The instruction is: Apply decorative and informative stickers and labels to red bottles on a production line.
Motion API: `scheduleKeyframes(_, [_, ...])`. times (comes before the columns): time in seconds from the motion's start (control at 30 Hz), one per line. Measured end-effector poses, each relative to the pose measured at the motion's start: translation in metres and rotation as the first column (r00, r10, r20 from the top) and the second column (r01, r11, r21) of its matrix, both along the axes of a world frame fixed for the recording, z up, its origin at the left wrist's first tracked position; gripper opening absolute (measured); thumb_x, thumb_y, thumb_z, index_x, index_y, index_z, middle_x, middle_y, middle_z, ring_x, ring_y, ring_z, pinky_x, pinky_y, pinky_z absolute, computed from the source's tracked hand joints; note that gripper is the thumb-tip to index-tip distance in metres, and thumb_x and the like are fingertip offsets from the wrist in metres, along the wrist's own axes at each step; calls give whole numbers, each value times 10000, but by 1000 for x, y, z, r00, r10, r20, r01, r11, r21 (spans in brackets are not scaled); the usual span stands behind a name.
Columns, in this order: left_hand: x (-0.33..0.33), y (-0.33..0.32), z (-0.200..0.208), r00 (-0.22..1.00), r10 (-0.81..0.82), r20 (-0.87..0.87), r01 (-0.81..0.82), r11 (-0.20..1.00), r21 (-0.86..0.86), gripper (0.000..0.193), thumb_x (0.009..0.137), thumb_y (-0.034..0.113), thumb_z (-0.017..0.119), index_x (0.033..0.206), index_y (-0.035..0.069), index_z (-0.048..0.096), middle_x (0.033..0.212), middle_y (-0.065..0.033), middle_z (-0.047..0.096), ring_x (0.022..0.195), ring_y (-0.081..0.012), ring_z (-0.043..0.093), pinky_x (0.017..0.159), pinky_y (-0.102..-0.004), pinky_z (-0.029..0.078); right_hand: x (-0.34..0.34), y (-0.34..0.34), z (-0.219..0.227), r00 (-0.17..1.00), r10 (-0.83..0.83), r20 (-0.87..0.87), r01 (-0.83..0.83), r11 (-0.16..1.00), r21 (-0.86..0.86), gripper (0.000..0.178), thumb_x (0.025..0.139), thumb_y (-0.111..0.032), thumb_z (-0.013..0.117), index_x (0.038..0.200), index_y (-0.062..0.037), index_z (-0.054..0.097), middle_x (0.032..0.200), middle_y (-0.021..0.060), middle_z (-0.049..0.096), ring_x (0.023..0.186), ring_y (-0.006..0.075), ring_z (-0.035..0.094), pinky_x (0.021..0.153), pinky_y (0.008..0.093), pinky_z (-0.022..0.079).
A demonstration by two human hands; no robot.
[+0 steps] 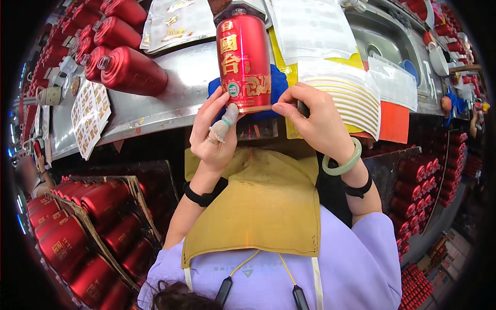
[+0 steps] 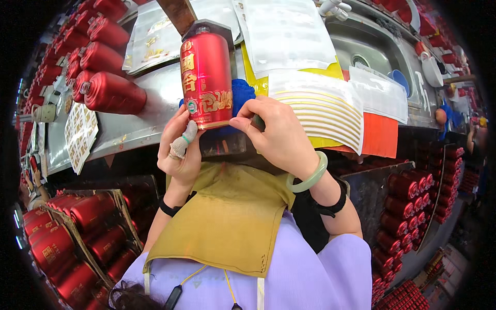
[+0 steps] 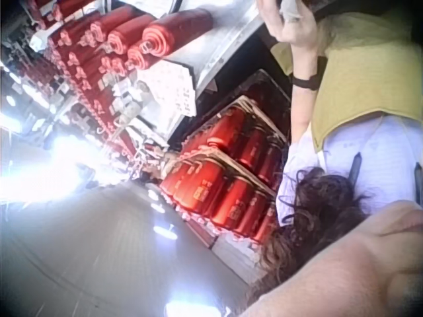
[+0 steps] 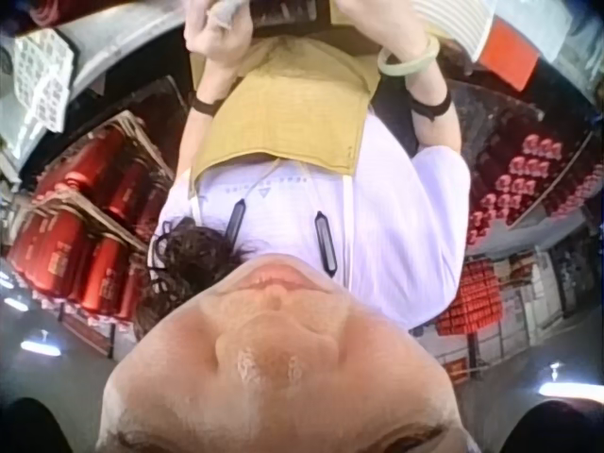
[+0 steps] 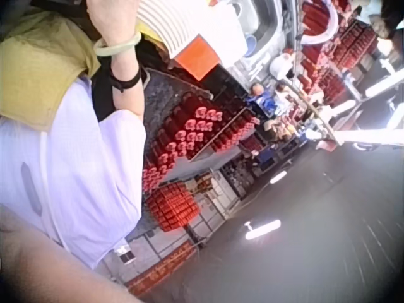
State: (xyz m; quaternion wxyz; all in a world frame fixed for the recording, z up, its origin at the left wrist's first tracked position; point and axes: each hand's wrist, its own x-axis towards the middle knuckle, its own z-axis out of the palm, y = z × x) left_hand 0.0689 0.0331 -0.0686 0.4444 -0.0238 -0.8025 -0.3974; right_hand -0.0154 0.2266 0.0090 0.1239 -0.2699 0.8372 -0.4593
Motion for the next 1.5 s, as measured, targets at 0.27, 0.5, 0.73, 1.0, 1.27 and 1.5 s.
scheduleKeyframes(0.27, [4,5,15,995,93,-43,-102,920,-379,315,850,24,810,1142,137,768,1314,-88,672,1214,-319,597,942,-405,550,0,2,-2,999,-7,32,7,1000,-1,195,913,-151,770,877,15,675,763,144,618,672,289,589,665,397,469])
scheduleKeyframes(0.5, [0,-2,15,998,-54,-20,49,977,-208,315,805,-73,826,1106,-23,746,1248,-155,709,1118,-350,699,895,-397,603,4,3,8,1000,-2,6,2,998,-62,182,908,-132,769,882,18,670,784,140,630,686,283,601,651,379,475])
scheduleKeyframes(0.73, [8,-3,-7,994,-96,44,88,985,146,435,827,-177,757,1245,-117,655,1291,-249,679,1207,-345,675,1051,-436,556,1,2,8,1000,3,-11,-3,999,-48,187,904,-130,775,863,15,664,760,133,604,666,281,571,648,386,460])
scheduleKeyframes(1.0, [8,4,3,994,106,-33,-111,958,-264,378,847,-61,801,1214,-18,724,1278,-150,678,1156,-342,657,983,-420,551,-1,4,2,1000,-16,-4,16,1000,-3,195,907,-137,774,850,15,666,746,133,593,658,286,558,648,392,451])
scheduleKeyframes(1.27, [-2,2,11,999,-32,21,34,993,-112,324,808,-81,812,1115,3,752,1190,-143,731,1108,-331,700,889,-389,597,1,1,-2,1000,-23,-20,22,999,-46,178,902,-135,774,877,11,676,768,134,611,673,284,589,653,386,471])
scheduleKeyframes(1.5, [6,0,-2,1000,-6,19,6,1000,-17,338,833,-113,780,1161,-62,715,1220,-174,719,1152,-347,696,933,-398,602,2,-1,1,1000,-19,-16,19,1000,-23,175,903,-132,771,874,13,679,774,131,612,663,266,577,645,381,462])
